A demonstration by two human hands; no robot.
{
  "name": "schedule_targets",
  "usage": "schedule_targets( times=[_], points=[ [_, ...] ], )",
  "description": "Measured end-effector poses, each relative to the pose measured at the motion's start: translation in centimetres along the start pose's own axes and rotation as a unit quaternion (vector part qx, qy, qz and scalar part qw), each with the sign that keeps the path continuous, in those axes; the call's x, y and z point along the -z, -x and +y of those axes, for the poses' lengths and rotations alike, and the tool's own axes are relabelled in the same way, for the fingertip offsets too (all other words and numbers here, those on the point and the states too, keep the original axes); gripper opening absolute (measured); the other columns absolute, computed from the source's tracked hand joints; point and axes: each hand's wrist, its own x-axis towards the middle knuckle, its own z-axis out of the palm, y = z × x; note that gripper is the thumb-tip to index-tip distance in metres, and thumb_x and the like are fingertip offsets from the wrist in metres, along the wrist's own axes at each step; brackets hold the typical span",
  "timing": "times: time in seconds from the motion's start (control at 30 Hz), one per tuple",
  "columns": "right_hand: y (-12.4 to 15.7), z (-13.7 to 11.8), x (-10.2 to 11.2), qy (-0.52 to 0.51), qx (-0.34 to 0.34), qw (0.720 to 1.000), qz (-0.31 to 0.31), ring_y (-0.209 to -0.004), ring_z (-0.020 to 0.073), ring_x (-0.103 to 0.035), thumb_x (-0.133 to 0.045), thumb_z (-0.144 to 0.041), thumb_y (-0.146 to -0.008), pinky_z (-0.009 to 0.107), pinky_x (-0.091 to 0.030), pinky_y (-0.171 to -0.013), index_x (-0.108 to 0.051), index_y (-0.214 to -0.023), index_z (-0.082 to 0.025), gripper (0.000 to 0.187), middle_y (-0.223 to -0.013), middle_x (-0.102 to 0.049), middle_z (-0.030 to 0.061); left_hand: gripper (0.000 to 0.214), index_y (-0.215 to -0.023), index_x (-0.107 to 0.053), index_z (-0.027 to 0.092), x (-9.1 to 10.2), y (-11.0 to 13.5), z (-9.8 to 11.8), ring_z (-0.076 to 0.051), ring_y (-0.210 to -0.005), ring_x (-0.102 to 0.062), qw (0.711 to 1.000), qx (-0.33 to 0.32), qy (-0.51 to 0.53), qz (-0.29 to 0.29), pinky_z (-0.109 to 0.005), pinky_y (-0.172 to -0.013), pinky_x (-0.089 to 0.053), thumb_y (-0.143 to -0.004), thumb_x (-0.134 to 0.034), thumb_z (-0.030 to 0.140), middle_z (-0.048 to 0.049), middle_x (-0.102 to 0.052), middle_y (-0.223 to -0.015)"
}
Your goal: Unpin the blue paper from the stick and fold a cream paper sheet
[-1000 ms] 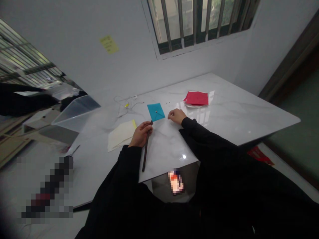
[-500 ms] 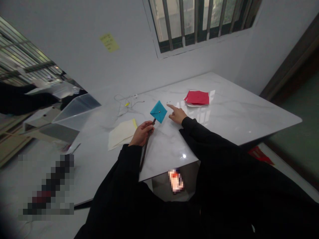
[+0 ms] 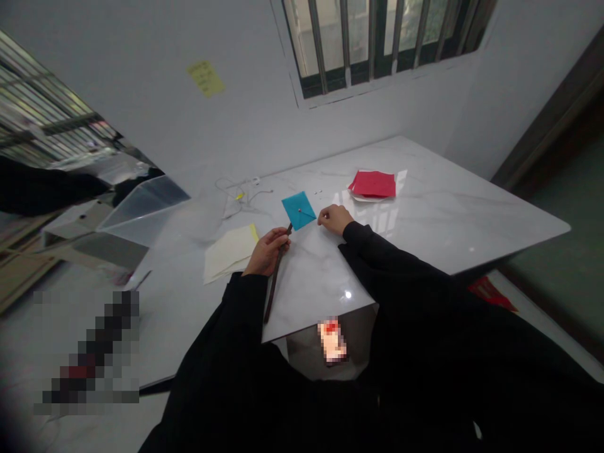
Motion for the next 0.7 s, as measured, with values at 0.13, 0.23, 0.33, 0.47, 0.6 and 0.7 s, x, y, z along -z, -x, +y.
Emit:
schedule_targets(
  times=[0.13, 0.23, 0.33, 0.47, 0.6, 0.7],
  points=[
    [0.1, -0.04, 0.05, -0.005, -0.007, 1.0, 0.006, -0.071, 0.0162, -0.058, -0.061, -0.019, -0.087, 0.027, -0.038, -0.072, -0.085, -0.088, -0.019, 0.024, -0.075, -0.071, 0.0034, 0.04, -0.094, -0.071, 0.017, 0.17, 0.0, 0.04, -0.011, -0.074, -0.062, 1.0, 0.007, 0.018, 0.002, -0.023, -0.069, -0.048, -0.062, -0.094, 0.027, -0.0021, -0.071, -0.087],
    [0.22, -0.02, -0.07, -0.009, -0.008, 1.0, 0.003, -0.07, 0.0159, -0.057, -0.061, -0.019, -0.087, 0.028, -0.037, -0.071, -0.085, -0.088, -0.019, 0.024, -0.074, -0.07, 0.0032, 0.042, -0.095, -0.07, 0.017, 0.28, 0.0, 0.15, -0.01, -0.075, -0.063, 0.999, 0.016, 0.031, 0.003, -0.022, -0.069, -0.049, -0.062, -0.094, 0.026, -0.002, -0.071, -0.091],
    [0.35, 0.11, -0.36, -0.016, -0.008, 1.0, 0.004, -0.068, 0.0158, -0.056, -0.061, -0.019, -0.086, 0.028, -0.037, -0.071, -0.085, -0.086, -0.019, 0.023, -0.073, -0.069, 0.003, 0.043, -0.097, -0.07, 0.017, 0.41, -0.03, 0.17, -0.009, -0.077, -0.063, 0.999, 0.029, 0.046, -0.002, -0.021, -0.072, -0.05, -0.062, -0.095, 0.026, -0.002, -0.071, -0.097],
    [0.41, 0.28, -0.62, -0.028, -0.008, 0.999, 0.012, -0.069, 0.0158, -0.056, -0.062, -0.019, -0.085, 0.028, -0.038, -0.072, -0.084, -0.085, -0.019, 0.022, -0.073, -0.069, 0.0031, 0.044, -0.1, -0.069, 0.018, 0.71, -0.16, 0.05, -0.008, -0.078, -0.064, 0.997, 0.041, 0.06, 0.0, -0.02, -0.073, -0.051, -0.064, -0.094, 0.026, -0.0026, -0.071, -0.104],
    [0.31, 0.2, -0.6, -0.03, -0.008, 0.999, 0.01, -0.07, 0.0158, -0.055, -0.063, -0.019, -0.085, 0.028, -0.038, -0.071, -0.085, -0.085, -0.019, 0.022, -0.074, -0.069, 0.0032, 0.044, -0.102, -0.069, 0.018, 0.84, -0.32, 0.04, -0.008, -0.079, -0.064, 0.997, 0.042, 0.064, -0.009, -0.02, -0.074, -0.052, -0.066, -0.093, 0.024, -0.003, -0.07, -0.105],
    [0.18, 0.09, -0.54, -0.028, -0.001, 1.0, 0.011, -0.069, 0.0154, -0.055, -0.064, -0.018, -0.085, 0.028, -0.037, -0.071, -0.085, -0.086, -0.019, 0.021, -0.074, -0.069, 0.0031, 0.044, -0.104, -0.069, 0.019, 0.72, -0.36, 0.11, -0.008, -0.079, -0.064, 0.998, 0.037, 0.052, -0.014, -0.02, -0.074, -0.052, -0.067, -0.092, 0.024, -0.0029, -0.07, -0.105]
  ],
)
